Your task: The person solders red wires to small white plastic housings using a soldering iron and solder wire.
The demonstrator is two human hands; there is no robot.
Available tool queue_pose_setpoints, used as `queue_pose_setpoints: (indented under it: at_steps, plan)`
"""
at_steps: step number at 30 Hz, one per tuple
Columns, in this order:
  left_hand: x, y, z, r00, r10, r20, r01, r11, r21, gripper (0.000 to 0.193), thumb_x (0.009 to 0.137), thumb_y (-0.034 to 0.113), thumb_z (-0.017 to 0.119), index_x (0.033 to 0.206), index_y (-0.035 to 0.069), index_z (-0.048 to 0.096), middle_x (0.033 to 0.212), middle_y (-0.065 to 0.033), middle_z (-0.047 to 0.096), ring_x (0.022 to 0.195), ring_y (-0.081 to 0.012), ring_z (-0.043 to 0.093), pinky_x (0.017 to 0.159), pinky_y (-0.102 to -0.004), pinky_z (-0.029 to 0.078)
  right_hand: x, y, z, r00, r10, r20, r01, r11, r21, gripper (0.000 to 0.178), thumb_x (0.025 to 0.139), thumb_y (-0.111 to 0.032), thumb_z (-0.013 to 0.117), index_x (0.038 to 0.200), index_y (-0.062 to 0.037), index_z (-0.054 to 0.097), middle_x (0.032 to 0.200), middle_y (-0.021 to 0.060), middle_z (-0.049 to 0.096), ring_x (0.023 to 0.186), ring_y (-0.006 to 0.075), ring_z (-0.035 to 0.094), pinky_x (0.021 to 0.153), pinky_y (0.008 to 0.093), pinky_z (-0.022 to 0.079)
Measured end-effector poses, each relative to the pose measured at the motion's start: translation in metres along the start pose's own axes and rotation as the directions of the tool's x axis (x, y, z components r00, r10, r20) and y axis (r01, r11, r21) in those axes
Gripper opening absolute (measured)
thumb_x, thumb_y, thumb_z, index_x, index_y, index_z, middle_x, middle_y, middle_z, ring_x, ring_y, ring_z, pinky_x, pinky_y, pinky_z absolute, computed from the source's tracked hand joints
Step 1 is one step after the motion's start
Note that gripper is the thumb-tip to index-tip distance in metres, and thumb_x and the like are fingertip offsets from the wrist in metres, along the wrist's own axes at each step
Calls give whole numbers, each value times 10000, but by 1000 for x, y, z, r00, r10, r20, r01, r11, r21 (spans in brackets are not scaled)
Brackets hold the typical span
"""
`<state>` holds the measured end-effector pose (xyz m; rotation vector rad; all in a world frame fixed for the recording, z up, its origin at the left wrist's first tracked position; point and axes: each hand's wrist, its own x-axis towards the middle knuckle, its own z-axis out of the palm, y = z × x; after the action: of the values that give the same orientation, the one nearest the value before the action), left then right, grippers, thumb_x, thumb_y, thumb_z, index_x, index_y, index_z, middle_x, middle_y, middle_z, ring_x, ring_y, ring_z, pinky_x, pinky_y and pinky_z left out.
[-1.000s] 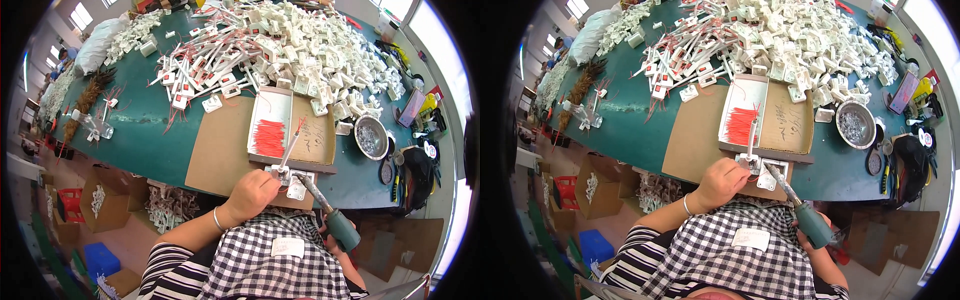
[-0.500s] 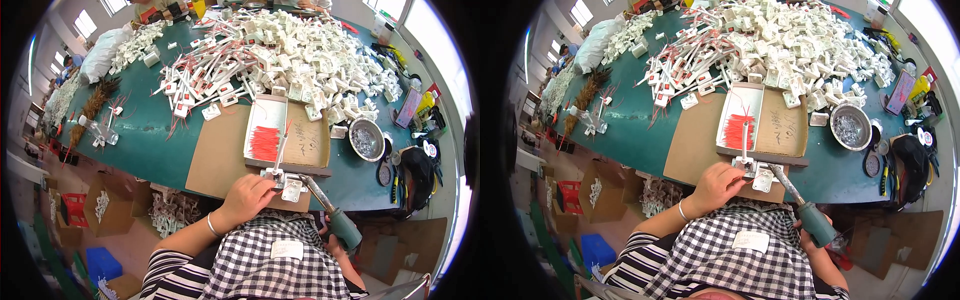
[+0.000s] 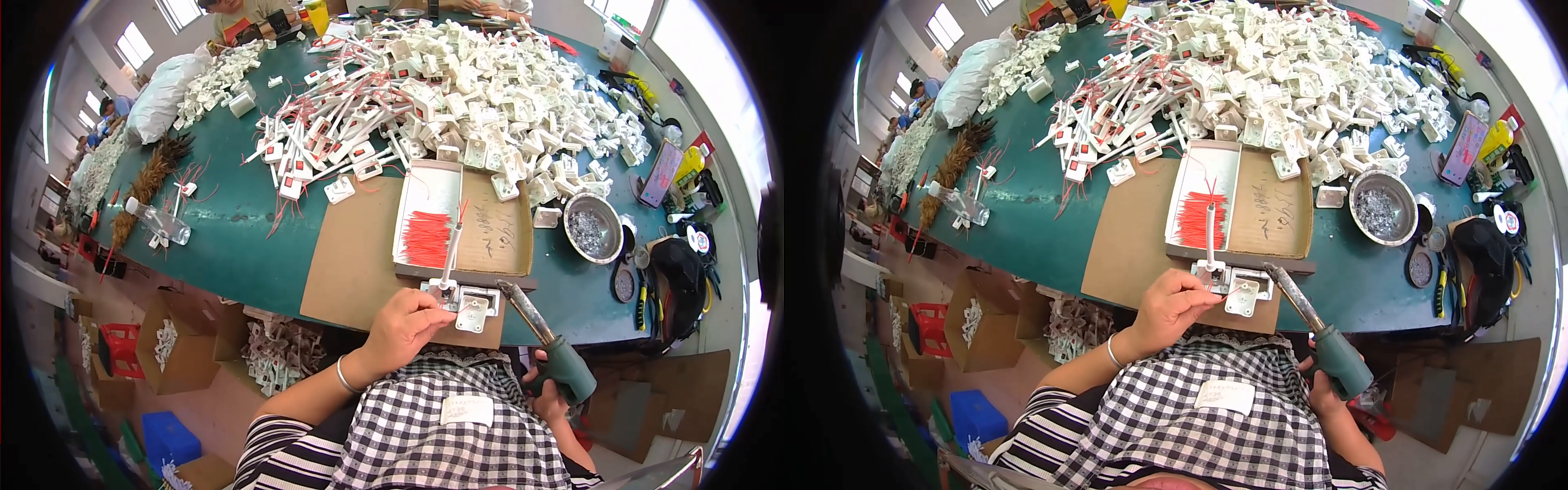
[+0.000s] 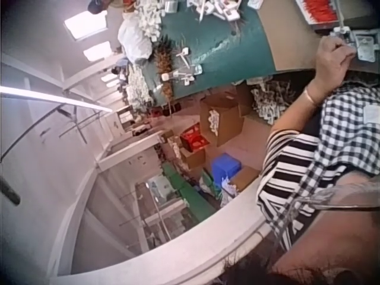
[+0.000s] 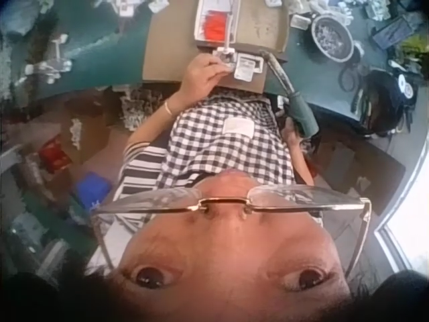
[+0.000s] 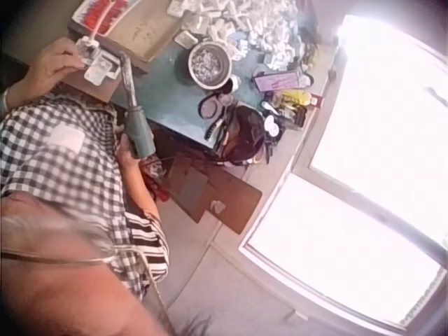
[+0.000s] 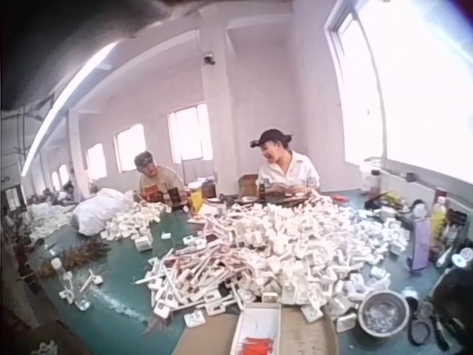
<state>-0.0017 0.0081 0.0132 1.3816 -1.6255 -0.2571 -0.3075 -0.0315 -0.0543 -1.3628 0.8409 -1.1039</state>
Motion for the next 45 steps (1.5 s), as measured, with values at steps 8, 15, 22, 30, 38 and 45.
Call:
queue_pose_setpoints:
  at_steps: [8,15,22,30,38,45]
  plan:
    - [5,4,18,996,86,-35,-80,983,164,193,699,37,734,874,74,661,870,-41,577,796,-230,554,708,-337,476,6,-22,0,995,61,76,-60,998,-4,580,881,-407,606,1227,46,501,754,99,619,592,129,527,544,237,411]
    - [9,6,25,999,-1,-50,10,983,182,163,708,59,744,842,78,653,912,-48,531,872,-256,504,765,-363,429,3,-24,-1,999,-27,-37,24,997,-73,593,900,-460,541,1197,53,524,706,73,598,613,142,532,598,253,426]
    - [8,10,33,994,-59,-90,82,958,276,171,666,49,761,797,115,673,987,-38,514,968,-268,445,810,-376,390,-1,-42,-21,983,-83,161,146,887,-438,380,886,-320,577,1007,37,621,751,75,666,635,157,628,665,292,486]
    - [16,16,37,997,-71,-42,81,925,371,131,664,115,748,738,150,645,1057,-9,514,1007,-251,417,888,-402,282,-2,-81,-7,965,263,17,-242,911,-334,171,837,-121,596,905,32,629,698,80,660,672,166,639,662,280,510]
    - [13,11,46,994,-27,-104,69,901,428,168,644,113,727,748,160,604,1070,7,497,1026,-243,403,883,-403,256,0,-82,-10,939,34,343,201,755,-625,340,756,-141,674,1049,26,627,943,102,666,825,195,663,745,279,523]
    - [12,7,48,992,-16,-122,66,903,424,175,637,112,726,752,163,604,1054,19,501,1012,-230,405,854,-395,259,9,-91,13,978,-18,207,160,704,-693,362,862,-393,588,807,-40,649,637,20,645,602,181,636,605,293,500]
